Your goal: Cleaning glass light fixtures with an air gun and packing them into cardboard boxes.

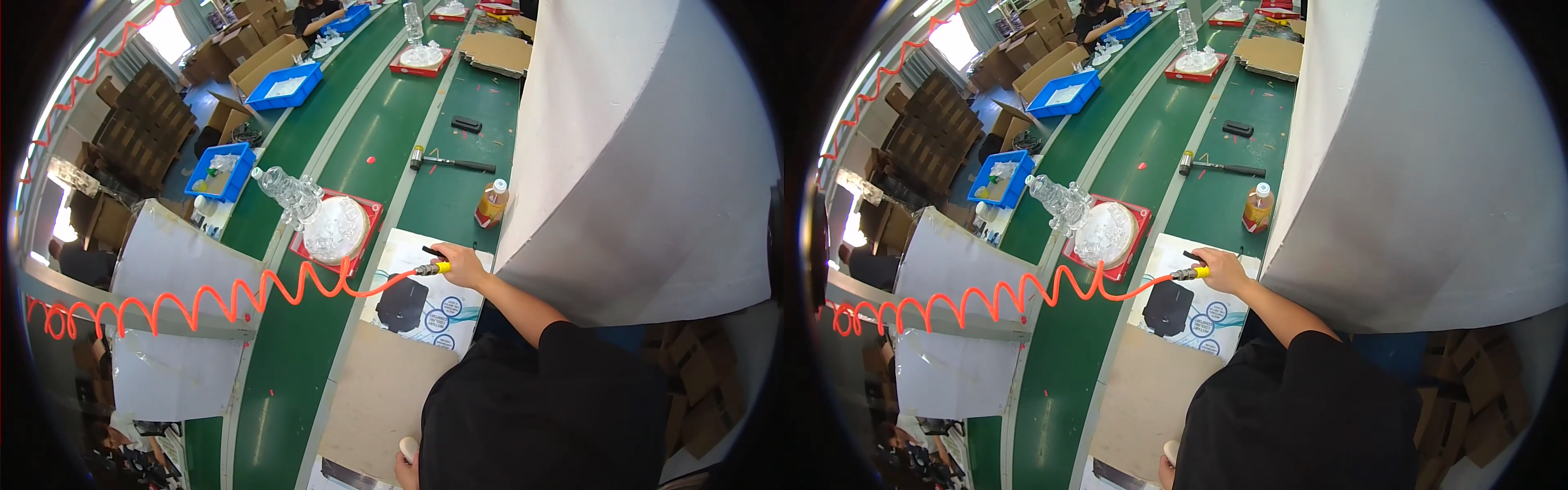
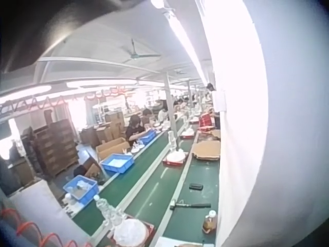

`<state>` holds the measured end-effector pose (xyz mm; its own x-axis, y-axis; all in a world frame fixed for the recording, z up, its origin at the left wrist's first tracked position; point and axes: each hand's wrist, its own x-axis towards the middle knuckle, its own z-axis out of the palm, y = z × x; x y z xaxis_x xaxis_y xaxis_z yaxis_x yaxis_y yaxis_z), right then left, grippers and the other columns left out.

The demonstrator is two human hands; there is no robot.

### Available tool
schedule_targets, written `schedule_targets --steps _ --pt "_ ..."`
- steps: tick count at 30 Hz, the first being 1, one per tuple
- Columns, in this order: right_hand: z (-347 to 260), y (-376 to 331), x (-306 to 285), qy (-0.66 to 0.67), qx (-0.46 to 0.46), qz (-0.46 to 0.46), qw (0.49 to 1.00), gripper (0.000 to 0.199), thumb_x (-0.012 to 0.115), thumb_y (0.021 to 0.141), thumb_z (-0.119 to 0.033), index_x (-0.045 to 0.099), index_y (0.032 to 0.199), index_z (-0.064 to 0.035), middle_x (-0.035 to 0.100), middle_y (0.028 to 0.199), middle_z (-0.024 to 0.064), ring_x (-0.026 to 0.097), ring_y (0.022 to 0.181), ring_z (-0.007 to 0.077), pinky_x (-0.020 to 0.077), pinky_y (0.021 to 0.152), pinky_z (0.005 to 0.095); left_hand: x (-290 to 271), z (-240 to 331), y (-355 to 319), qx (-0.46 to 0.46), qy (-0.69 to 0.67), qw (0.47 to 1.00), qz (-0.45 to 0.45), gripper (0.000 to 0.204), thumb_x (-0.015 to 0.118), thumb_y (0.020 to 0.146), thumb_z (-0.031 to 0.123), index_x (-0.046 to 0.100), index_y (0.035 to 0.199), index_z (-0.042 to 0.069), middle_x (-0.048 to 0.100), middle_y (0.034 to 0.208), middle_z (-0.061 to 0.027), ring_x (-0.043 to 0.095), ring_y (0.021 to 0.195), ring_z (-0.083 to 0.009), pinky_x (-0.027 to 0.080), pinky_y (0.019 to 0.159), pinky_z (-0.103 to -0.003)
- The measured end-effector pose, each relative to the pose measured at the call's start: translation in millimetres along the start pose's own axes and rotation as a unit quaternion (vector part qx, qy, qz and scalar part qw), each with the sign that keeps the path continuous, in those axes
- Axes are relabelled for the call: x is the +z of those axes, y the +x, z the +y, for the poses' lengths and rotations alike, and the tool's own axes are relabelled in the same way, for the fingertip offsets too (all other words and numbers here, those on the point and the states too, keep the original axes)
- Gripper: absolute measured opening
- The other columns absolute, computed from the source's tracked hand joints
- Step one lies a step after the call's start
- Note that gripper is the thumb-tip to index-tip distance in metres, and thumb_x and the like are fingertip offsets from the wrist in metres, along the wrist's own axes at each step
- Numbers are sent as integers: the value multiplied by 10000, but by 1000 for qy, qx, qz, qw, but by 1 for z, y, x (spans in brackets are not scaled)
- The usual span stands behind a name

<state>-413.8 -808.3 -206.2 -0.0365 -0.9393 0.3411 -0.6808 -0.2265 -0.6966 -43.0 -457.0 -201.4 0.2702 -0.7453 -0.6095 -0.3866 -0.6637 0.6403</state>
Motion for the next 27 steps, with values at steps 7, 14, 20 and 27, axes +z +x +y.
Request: schedule_targets --steps 7,14,20,27 --pt "-2 -13 -13 -19 8 43 999 225 661 835 -163 606 1000 -19 644 872 147 624 759 342 485 632 393 -2 -18 16 1 52 999 -7 385 646 860 228 542 1131 -24 623 1005 -152 580 905 -222 449 803 -363" --pt "-2 -22 -7 -57 41 39 997 257 663 838 -191 604 1015 -14 650 871 146 629 743 324 482 623 393 -6 -29 18 -7 102 995 -10 321 679 827 168 555 1065 -10 631 921 -118 591 810 -192 465 711 -347" --pt "-13 -24 -2 -50 46 34 997 277 657 832 -177 597 1051 -19 652 877 130 633 761 315 488 654 402 -14 -26 9 -16 141 990 -9 283 703 804 124 564 1017 0 636 861 -95 598 742 -171 475 645 -335" --pt "-97 -47 5 167 79 -175 967 490 719 795 -227 521 1224 -100 649 998 129 642 943 285 505 789 357 -17 67 16 6 -187 982 -32 246 637 843 45 579 1074 -16 642 968 -38 612 794 -181 492 696 -319"
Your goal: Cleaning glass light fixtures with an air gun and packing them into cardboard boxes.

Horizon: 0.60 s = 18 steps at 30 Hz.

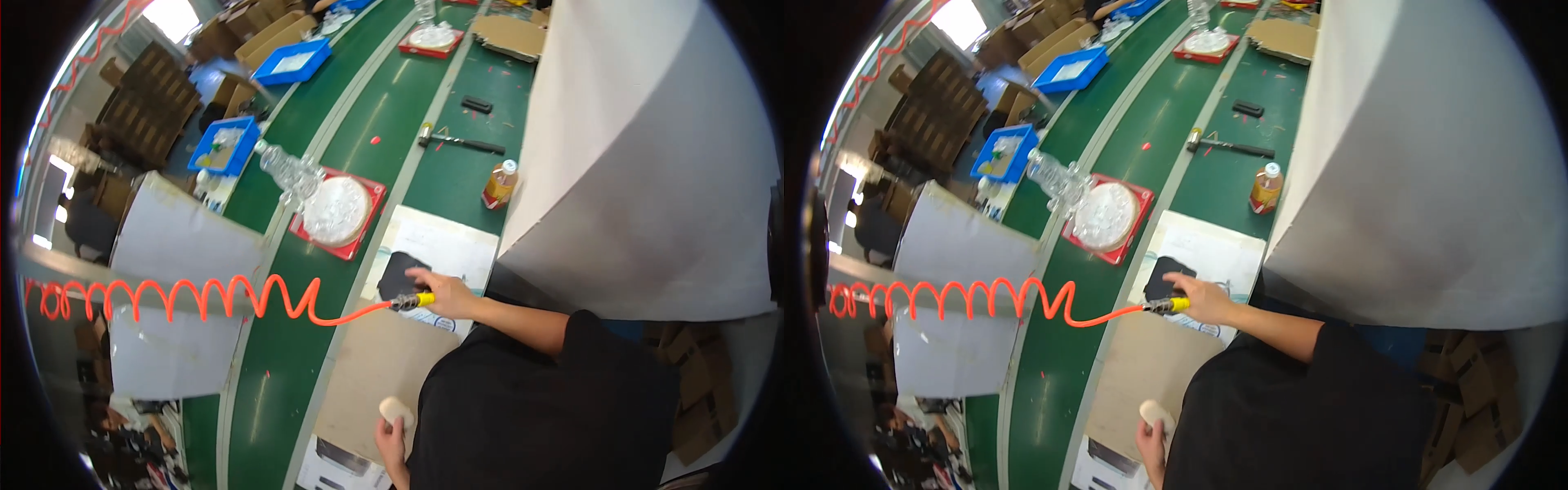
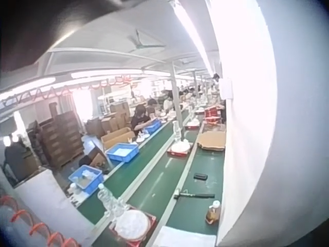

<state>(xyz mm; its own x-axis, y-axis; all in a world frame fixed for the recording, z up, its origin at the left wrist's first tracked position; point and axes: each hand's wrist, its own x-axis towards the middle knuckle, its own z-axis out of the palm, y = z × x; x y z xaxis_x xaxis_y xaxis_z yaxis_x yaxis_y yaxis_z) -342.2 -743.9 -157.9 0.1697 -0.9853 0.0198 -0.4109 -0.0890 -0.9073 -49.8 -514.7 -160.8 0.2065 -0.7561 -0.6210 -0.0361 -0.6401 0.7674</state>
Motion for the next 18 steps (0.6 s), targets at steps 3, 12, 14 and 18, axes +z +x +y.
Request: schedule_targets --steps 3,12,14,18 --pt "-11 -9 38 39 22 -118 992 559 760 787 -298 497 1230 -80 636 1041 141 631 988 280 497 832 359 35 43 31 169 -118 976 -67 374 614 840 15 541 1203 -32 539 1243 -65 544 1073 -175 423 933 -323" --pt "-14 -31 61 167 -72 -395 900 756 790 750 -265 389 1351 -43 500 1290 166 495 1197 245 432 963 343 76 87 62 206 -230 951 -3 364 608 902 65 527 1248 -13 601 1177 -96 561 1077 -182 438 939 -321" --pt "-14 -30 58 224 -12 -312 923 858 790 757 -289 302 1418 -42 417 1380 162 414 1279 241 403 1004 352 78 87 60 204 -246 946 41 345 603 904 61 537 1235 -10 609 1158 -89 563 1073 -185 446 933 -326" --pt "-46 -28 62 305 -3 -273 912 844 782 770 -333 317 1406 -29 444 1356 157 444 1251 246 409 998 365 82 76 82 276 -92 956 49 373 586 906 53 499 1257 -37 497 1248 -91 536 1116 -207 436 956 -351"
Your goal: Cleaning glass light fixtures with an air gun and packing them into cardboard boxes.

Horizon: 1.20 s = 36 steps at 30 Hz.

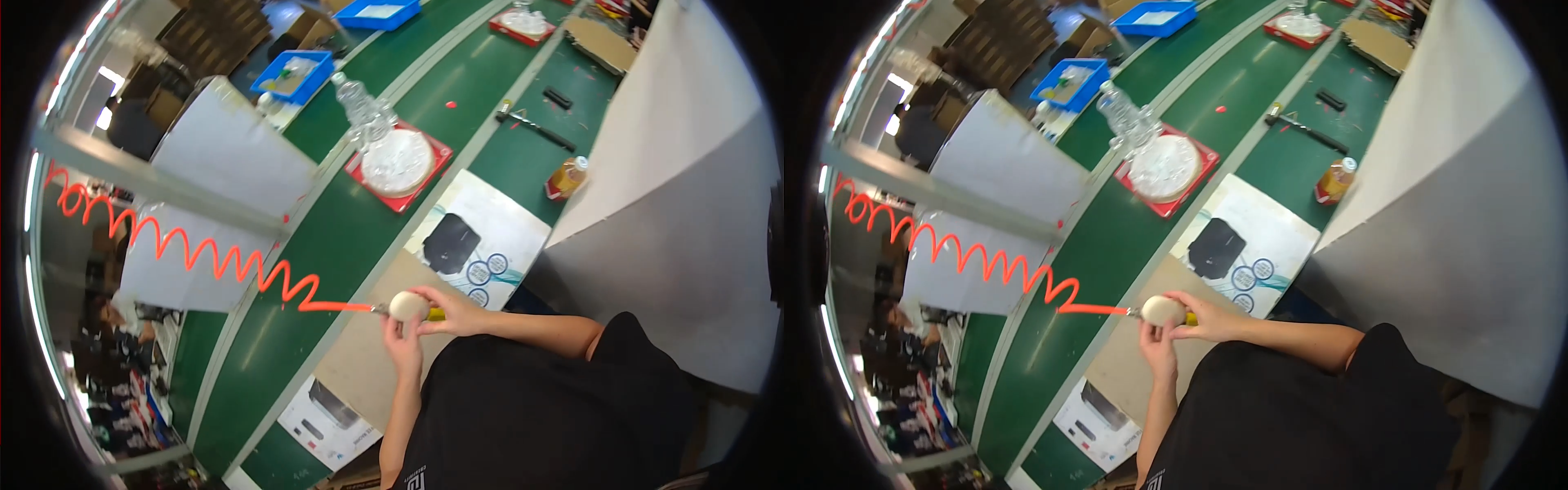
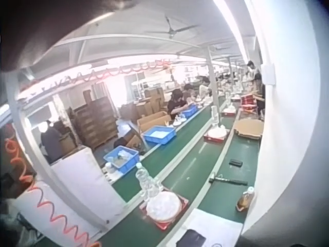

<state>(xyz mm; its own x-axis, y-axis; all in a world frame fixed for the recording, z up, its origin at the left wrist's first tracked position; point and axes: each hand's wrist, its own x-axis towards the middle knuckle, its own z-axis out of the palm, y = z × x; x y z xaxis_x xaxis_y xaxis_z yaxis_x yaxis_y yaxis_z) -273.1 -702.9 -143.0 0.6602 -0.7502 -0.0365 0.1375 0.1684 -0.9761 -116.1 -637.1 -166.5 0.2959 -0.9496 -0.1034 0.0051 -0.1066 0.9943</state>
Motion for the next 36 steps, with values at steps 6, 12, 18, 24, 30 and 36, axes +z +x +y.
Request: schedule_targets --steps 6,12,18,24,30,36 --pt "-11 13 -2 -86 31 -2 996 752 748 807 -336 355 1370 -28 506 1273 150 494 1185 239 426 960 356 4 24 3 86 205 970 -96 484 609 847 13 464 1308 12 337 1324 -154 356 1284 -323 324 1061 -411" --pt "45 43 -50 -150 -7 146 978 690 770 767 -383 473 1279 -29 601 1113 143 582 1046 221 456 909 337 -7 17 3 58 200 973 -102 592 617 809 -28 446 1371 51 290 1388 -201 364 1298 -357 315 1079 -408" --pt "73 56 -265 -464 205 559 656 660 824 647 -393 577 1170 -76 459 1168 149 457 1105 325 427 904 435 -34 7 -23 -31 8 999 -9 592 578 800 -101 467 1369 22 344 1358 -77 453 1198 -194 376 1018 -324" --pt "69 58 -305 -448 244 632 583 862 790 703 -401 374 1376 -59 360 1395 177 323 1315 358 311 1042 523 -54 18 -36 -35 0 994 104 547 542 816 -96 482 1351 2 431 1372 -71 483 1183 -184 381 1009 -322" --pt "98 42 -230 -615 12 443 652 488 716 729 -227 564 1147 -28 461 1301 209 384 1268 382 296 1061 555 -71 4 -50 -14 2 988 156 480 513 851 -65 499 1327 -12 497 1323 -97 505 1172 -204 369 1026 -339" --pt "92 60 -131 -438 -98 149 881 212 726 744 -236 644 794 -47 646 903 130 607 863 311 474 780 410 -82 1 -69 -3 -13 964 264 304 509 870 -74 591 1161 -38 514 1268 -134 567 1108 -235 419 993 -344"
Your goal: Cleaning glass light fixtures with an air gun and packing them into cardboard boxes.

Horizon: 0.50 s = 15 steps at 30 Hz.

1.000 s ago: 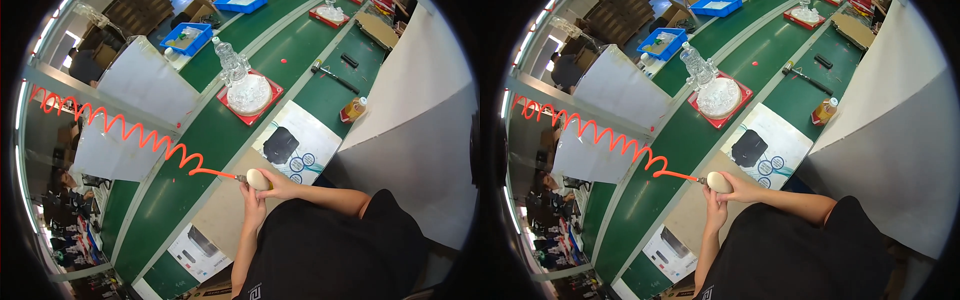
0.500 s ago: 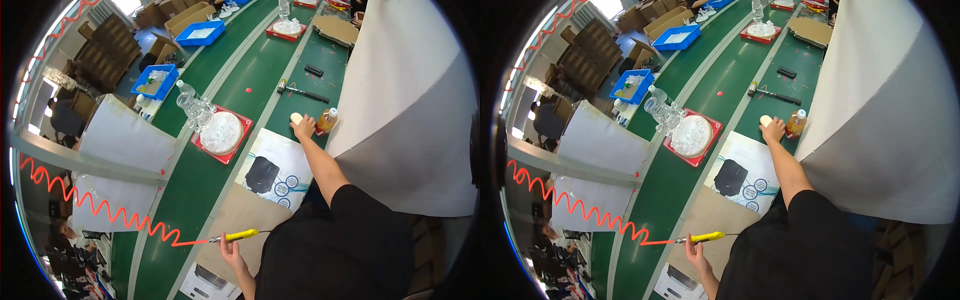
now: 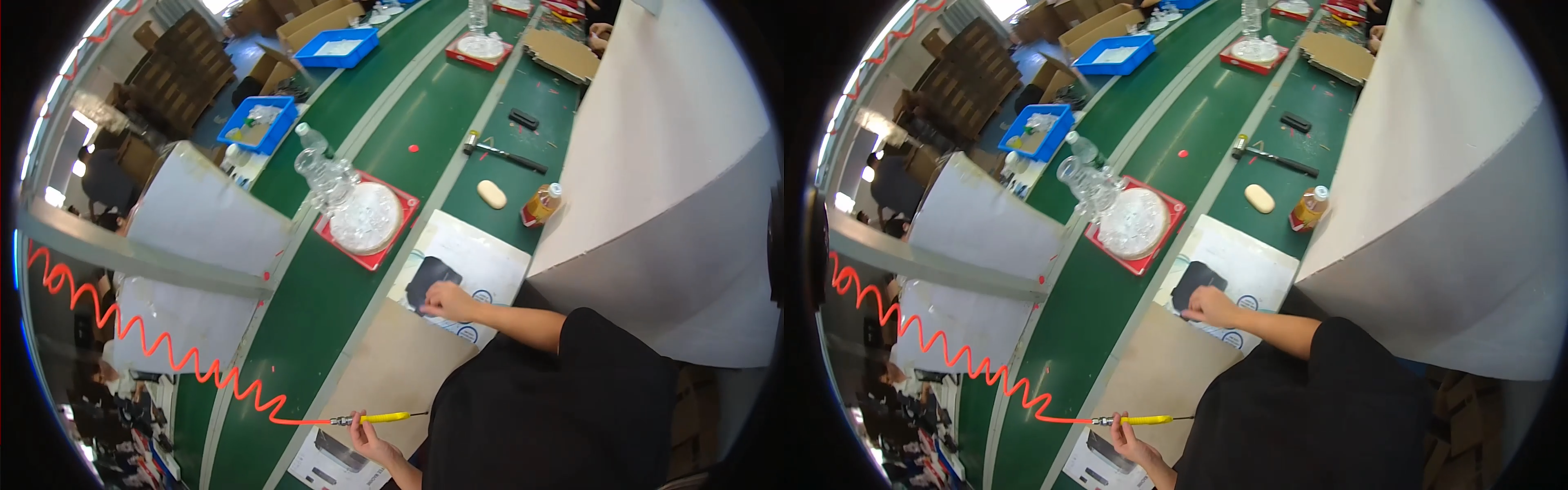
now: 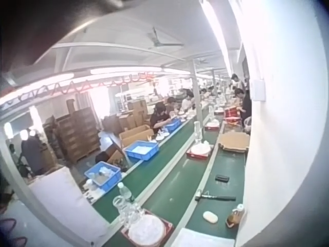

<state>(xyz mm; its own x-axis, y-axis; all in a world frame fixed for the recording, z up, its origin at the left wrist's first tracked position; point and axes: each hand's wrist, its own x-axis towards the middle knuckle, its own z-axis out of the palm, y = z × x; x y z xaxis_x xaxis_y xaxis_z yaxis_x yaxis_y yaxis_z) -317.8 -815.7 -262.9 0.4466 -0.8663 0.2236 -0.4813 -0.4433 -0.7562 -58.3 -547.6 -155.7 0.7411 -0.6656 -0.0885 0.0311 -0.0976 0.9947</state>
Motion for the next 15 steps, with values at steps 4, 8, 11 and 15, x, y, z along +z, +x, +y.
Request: schedule_targets --steps 4,8,11,15 --pt "-36 138 -58 121 -7 214 969 270 746 786 -282 642 896 -58 652 881 130 628 825 290 497 748 369 -13 -4 0 18 23 998 59 162 537 844 -115 630 958 -46 565 1199 -187 626 1024 -269 472 945 -357" --pt "-98 278 -107 4 -145 271 952 724 799 723 -349 459 1267 -13 478 1300 188 482 1213 317 391 1017 385 -42 -2 -9 90 39 992 79 127 550 842 -118 635 863 -26 562 1124 -160 625 1011 -266 493 885 -329" --pt "-124 319 -64 3 -126 135 983 873 800 710 -430 369 1348 -18 421 1329 209 420 1258 335 354 1052 410 -71 -2 -29 167 112 970 137 148 567 827 -120 659 883 -19 564 1058 -136 629 913 -239 507 818 -308" --pt "-96 292 -84 -100 -102 198 970 753 743 627 -78 437 1313 -19 472 1255 187 441 1201 344 382 1032 416 -95 -12 -43 86 62 985 135 214 577 827 -99 676 987 2 543 1006 -102 577 863 -201 485 766 -289"
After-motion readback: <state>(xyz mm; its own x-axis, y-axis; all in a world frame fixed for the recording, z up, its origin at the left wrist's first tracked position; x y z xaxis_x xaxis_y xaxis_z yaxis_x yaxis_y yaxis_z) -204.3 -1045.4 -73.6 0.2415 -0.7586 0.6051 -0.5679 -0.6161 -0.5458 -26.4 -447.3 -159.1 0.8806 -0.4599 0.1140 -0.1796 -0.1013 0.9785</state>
